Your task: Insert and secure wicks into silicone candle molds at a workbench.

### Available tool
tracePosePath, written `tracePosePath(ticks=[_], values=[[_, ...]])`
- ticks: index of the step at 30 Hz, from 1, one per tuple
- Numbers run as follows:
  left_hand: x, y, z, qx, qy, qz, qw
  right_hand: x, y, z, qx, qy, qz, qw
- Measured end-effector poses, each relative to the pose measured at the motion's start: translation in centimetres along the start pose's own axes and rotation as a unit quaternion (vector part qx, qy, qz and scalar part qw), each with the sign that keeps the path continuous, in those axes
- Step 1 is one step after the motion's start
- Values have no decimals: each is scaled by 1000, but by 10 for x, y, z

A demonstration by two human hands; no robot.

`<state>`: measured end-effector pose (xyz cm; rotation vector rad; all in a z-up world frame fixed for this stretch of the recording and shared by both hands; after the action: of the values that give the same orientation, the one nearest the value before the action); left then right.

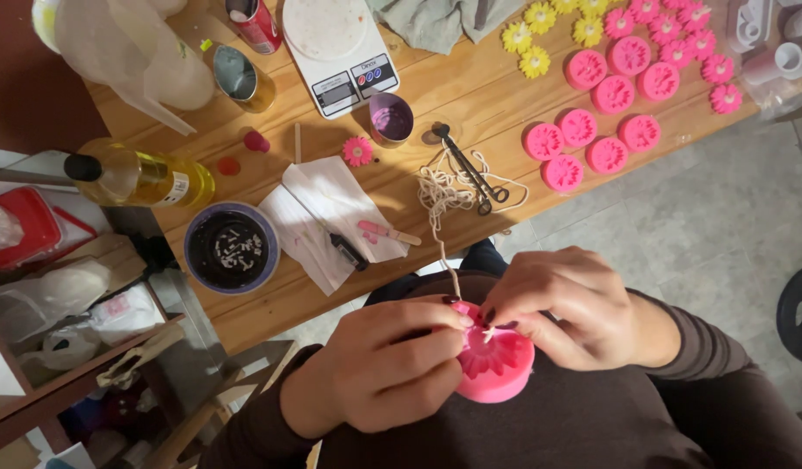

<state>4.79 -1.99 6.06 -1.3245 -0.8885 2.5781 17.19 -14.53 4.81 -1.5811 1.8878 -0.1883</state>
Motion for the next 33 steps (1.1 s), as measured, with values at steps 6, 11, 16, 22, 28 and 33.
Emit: tracePosePath(ticks=[6,11,16,22,28,33], values=[[4,3,-4,-3,-28,-6,1000,-9,-9,12,-91,80,-44,992],[2,10,-11,13,-53,-6,999,-14,-3,24,-121,100,-72,985],[8,16,-40,44,-146,37,988,-12,8,50,-114,171,-113,972],[18,29,-65,51,-184,36,981,10,-15,91,-245,245,28,938],[81,71,-125,145,-366,118,912,95,-42,217,-167,314,212,910],[160,106,-193,330,-462,394,722,185,31,344,142,465,-42,873]])
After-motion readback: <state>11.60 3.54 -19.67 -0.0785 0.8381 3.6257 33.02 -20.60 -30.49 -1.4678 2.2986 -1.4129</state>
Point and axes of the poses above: each hand's wrist, its own x-axis away from the middle knuckle, its own y-axis out of the palm, z = x × y, the point moved 8 cm from there along -x, towards the middle knuckle, and after that the axes turned 6 degrees about -z, right-handed, at the moved point
